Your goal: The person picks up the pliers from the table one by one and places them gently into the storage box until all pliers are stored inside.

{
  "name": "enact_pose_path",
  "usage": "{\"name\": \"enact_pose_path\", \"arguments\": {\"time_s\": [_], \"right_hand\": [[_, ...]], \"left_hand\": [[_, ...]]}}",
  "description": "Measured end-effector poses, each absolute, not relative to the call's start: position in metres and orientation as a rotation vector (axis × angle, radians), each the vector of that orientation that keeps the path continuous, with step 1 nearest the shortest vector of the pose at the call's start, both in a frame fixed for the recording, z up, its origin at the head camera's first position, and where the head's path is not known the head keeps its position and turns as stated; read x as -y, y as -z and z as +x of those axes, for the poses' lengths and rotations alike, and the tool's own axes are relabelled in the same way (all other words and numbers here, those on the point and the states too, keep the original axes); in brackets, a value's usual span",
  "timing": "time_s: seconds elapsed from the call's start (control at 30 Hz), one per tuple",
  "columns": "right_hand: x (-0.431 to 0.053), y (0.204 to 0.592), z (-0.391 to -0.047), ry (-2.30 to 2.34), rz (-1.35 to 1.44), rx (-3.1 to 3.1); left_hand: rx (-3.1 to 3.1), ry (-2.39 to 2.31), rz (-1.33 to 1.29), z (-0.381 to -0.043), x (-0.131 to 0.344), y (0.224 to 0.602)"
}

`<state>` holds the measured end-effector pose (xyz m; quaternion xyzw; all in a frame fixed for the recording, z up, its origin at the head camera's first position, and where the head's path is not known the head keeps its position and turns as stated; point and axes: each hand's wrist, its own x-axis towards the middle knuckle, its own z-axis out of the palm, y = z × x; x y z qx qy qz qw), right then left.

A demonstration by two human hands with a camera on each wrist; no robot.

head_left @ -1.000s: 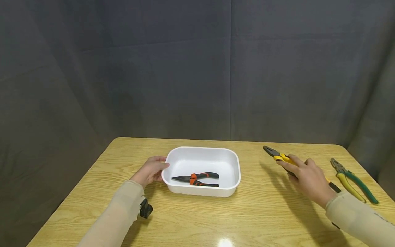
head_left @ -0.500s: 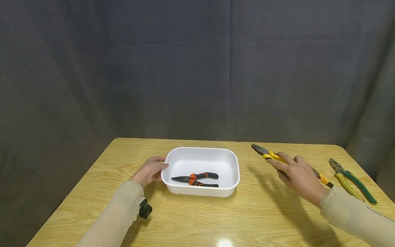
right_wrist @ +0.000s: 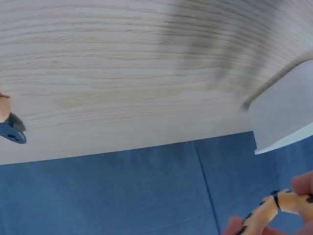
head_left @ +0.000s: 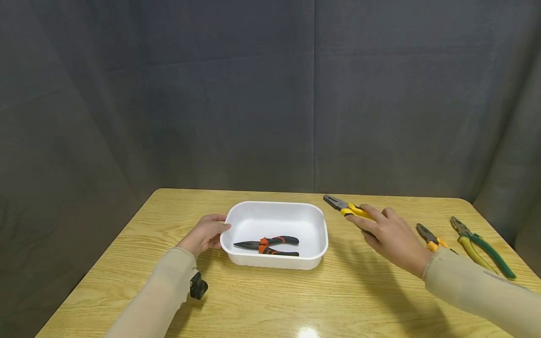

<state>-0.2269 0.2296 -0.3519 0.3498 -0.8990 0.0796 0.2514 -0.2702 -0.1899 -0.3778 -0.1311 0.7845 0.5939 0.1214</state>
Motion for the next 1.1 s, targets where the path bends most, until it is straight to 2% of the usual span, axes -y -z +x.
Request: {"name": "enact_pose_path", "arguments": {"time_s": [1.1], "right_hand": [[-0.177, 0.353, -0.242, -0.192, 1.139, 2.370]], "left_hand": [[-2.297, -1.721, -0.352, -0.266, 0.190, 0.374]]}}
